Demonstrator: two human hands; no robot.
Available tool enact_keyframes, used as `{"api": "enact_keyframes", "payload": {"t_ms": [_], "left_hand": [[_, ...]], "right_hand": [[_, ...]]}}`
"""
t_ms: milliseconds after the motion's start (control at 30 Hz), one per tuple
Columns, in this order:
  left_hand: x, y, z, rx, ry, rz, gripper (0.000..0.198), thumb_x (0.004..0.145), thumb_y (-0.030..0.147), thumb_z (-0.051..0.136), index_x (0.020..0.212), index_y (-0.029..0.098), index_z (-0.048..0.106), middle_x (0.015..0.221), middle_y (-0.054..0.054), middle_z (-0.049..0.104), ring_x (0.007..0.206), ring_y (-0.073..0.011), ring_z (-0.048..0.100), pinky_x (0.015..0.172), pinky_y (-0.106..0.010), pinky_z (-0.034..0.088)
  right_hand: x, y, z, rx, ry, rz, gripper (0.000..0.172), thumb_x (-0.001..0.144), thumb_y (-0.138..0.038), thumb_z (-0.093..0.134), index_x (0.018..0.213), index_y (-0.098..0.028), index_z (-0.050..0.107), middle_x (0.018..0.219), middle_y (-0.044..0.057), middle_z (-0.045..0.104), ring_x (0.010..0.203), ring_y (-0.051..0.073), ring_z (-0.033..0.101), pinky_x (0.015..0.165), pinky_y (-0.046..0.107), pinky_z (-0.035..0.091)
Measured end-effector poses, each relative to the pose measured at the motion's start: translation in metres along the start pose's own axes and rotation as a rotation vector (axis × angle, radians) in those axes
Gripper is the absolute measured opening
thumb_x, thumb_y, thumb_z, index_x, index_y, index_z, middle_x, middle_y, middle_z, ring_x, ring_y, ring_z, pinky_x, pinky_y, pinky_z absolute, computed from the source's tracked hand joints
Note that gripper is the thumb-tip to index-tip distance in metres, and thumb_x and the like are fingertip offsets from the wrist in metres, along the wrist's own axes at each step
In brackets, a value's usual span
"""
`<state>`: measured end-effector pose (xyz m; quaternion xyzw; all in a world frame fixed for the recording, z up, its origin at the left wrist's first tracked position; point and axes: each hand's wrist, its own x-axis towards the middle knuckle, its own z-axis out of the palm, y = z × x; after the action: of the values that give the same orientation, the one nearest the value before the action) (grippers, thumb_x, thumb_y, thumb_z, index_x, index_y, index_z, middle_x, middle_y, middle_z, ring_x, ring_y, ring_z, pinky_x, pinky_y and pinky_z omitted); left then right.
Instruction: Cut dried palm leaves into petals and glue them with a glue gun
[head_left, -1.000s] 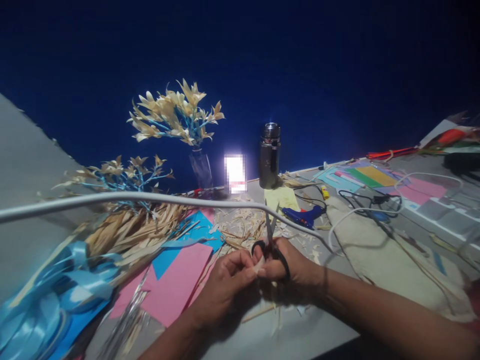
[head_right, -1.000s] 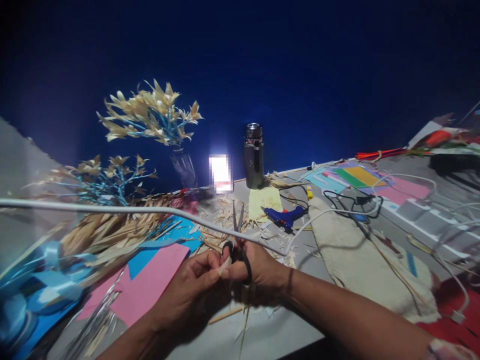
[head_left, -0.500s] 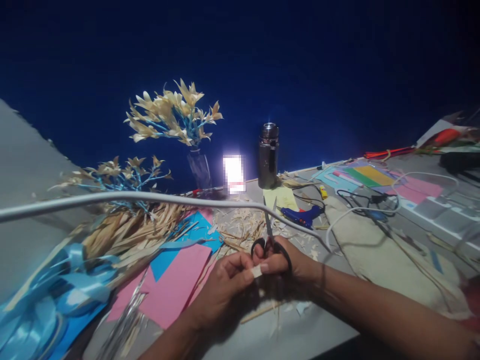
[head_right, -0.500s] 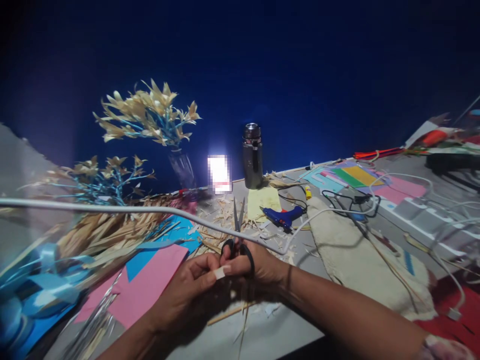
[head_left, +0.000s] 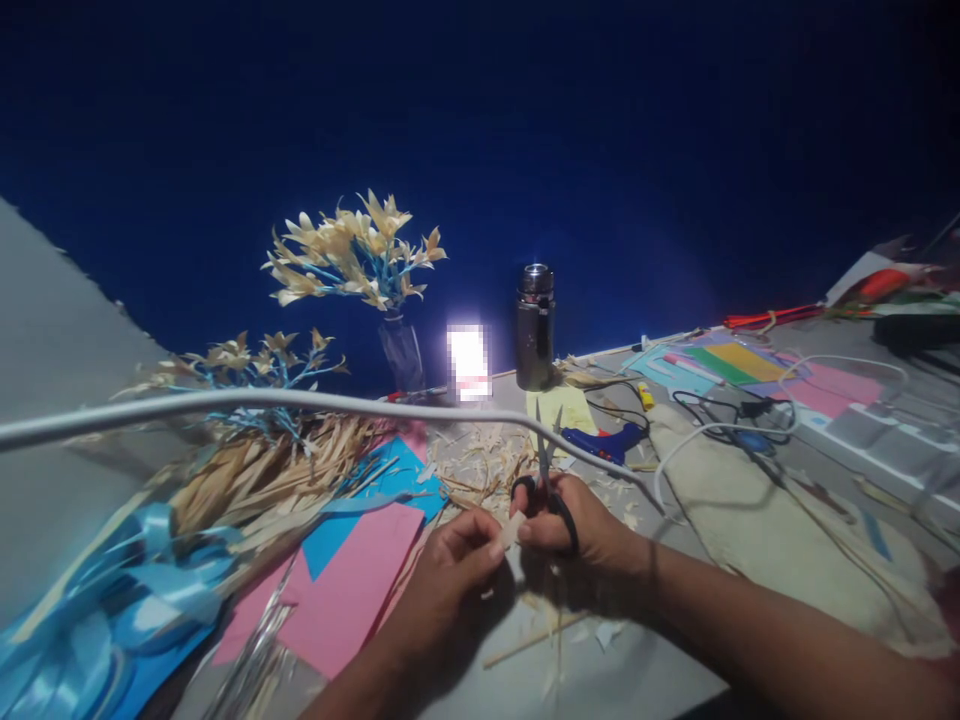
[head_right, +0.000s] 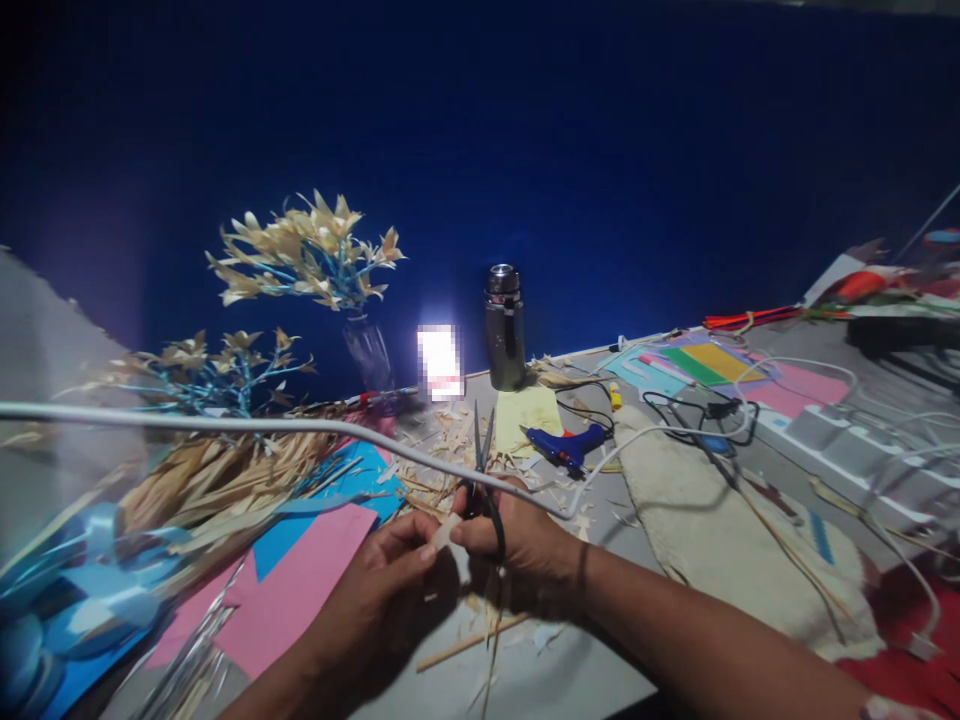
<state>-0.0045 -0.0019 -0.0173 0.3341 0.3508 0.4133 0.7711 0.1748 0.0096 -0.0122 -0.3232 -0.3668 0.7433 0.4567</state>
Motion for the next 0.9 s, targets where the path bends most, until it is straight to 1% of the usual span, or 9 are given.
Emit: {"api": "enact_keyframes", "payload": {"t_ms": [100, 233, 367, 467, 600, 700, 767, 833, 900], "left_hand": [[0.000, 0.000, -0.005, 0.069, 0.050, 0.003, 0.027, 0.071, 0.030, 0.087, 0.076, 0.019, 0.063, 0.070, 0.000, 0.062, 0.063, -0.0132, 0.055, 0.056, -0.024, 0.034], [0.003, 0.004, -0.013, 0.160, 0.026, 0.048, 0.025, 0.072, 0.034, 0.086, 0.071, 0.016, 0.069, 0.070, -0.003, 0.063, 0.067, -0.0154, 0.057, 0.064, -0.028, 0.043], [0.006, 0.008, -0.010, 0.087, 0.083, 0.051, 0.030, 0.064, 0.032, 0.092, 0.072, 0.013, 0.070, 0.058, 0.000, 0.058, 0.055, -0.0099, 0.049, 0.057, -0.024, 0.038], [0.008, 0.011, -0.008, 0.005, 0.166, 0.073, 0.037, 0.058, 0.031, 0.095, 0.076, 0.014, 0.067, 0.056, 0.003, 0.058, 0.051, -0.0091, 0.049, 0.053, -0.022, 0.037], [0.011, 0.013, -0.012, -0.027, 0.260, 0.175, 0.042, 0.061, 0.035, 0.094, 0.080, 0.018, 0.060, 0.053, 0.006, 0.054, 0.046, -0.0089, 0.048, 0.048, -0.022, 0.039], [0.013, 0.015, -0.015, -0.058, 0.284, 0.222, 0.044, 0.061, 0.035, 0.094, 0.082, 0.019, 0.060, 0.055, 0.007, 0.054, 0.046, -0.0082, 0.047, 0.047, -0.021, 0.038], [0.013, 0.017, -0.015, -0.069, 0.292, 0.240, 0.044, 0.060, 0.035, 0.095, 0.083, 0.018, 0.061, 0.054, 0.007, 0.053, 0.046, -0.0077, 0.047, 0.046, -0.019, 0.035], [0.012, 0.018, -0.013, -0.067, 0.299, 0.253, 0.043, 0.061, 0.035, 0.094, 0.084, 0.018, 0.062, 0.053, 0.008, 0.052, 0.046, -0.0069, 0.045, 0.046, -0.018, 0.033], [0.011, 0.018, -0.010, -0.060, 0.307, 0.253, 0.041, 0.061, 0.033, 0.094, 0.084, 0.017, 0.064, 0.055, 0.007, 0.054, 0.048, -0.0066, 0.046, 0.047, -0.018, 0.034]], "right_hand": [[0.001, -0.004, 0.003, 0.050, 0.031, 0.022, 0.044, 0.061, -0.026, 0.089, 0.091, -0.019, 0.058, 0.060, -0.007, 0.054, 0.049, 0.008, 0.045, 0.050, 0.022, 0.038], [0.007, -0.005, 0.002, 0.077, 0.053, -0.001, 0.043, 0.059, -0.023, 0.088, 0.088, -0.018, 0.056, 0.054, -0.008, 0.051, 0.045, 0.007, 0.040, 0.047, 0.021, 0.031], [0.015, -0.005, -0.001, 0.062, 0.076, -0.066, 0.042, 0.059, -0.030, 0.089, 0.084, -0.018, 0.057, 0.050, -0.010, 0.047, 0.042, 0.006, 0.034, 0.044, 0.021, 0.024], [0.014, -0.006, 0.000, -0.097, 0.122, -0.043, 0.038, 0.064, -0.036, 0.087, 0.078, -0.018, 0.056, 0.053, -0.008, 0.048, 0.043, 0.006, 0.037, 0.043, 0.021, 0.026], [0.009, -0.001, 0.000, -0.309, 0.029, 0.077, 0.033, 0.076, -0.042, 0.080, 0.079, -0.017, 0.059, 0.067, -0.001, 0.058, 0.052, 0.008, 0.047, 0.046, 0.020, 0.035], [0.011, 0.005, -0.006, -0.375, -0.013, 0.138, 0.031, 0.076, -0.041, 0.080, 0.076, -0.018, 0.059, 0.067, -0.001, 0.056, 0.055, 0.011, 0.050, 0.047, 0.022, 0.041], [0.013, 0.006, -0.011, -0.457, -0.076, 0.117, 0.030, 0.074, -0.037, 0.081, 0.070, -0.017, 0.059, 0.062, -0.002, 0.052, 0.053, 0.011, 0.047, 0.046, 0.023, 0.038], [0.015, 0.005, -0.014, -0.581, -0.121, 0.059, 0.030, 0.070, -0.032, 0.084, 0.063, -0.016, 0.060, 0.056, -0.003, 0.049, 0.050, 0.009, 0.040, 0.045, 0.023, 0.032], [0.014, 0.004, -0.014, -0.694, -0.085, 0.017, 0.030, 0.066, -0.028, 0.087, 0.057, -0.016, 0.060, 0.052, -0.004, 0.047, 0.048, 0.007, 0.035, 0.044, 0.024, 0.026]]}}
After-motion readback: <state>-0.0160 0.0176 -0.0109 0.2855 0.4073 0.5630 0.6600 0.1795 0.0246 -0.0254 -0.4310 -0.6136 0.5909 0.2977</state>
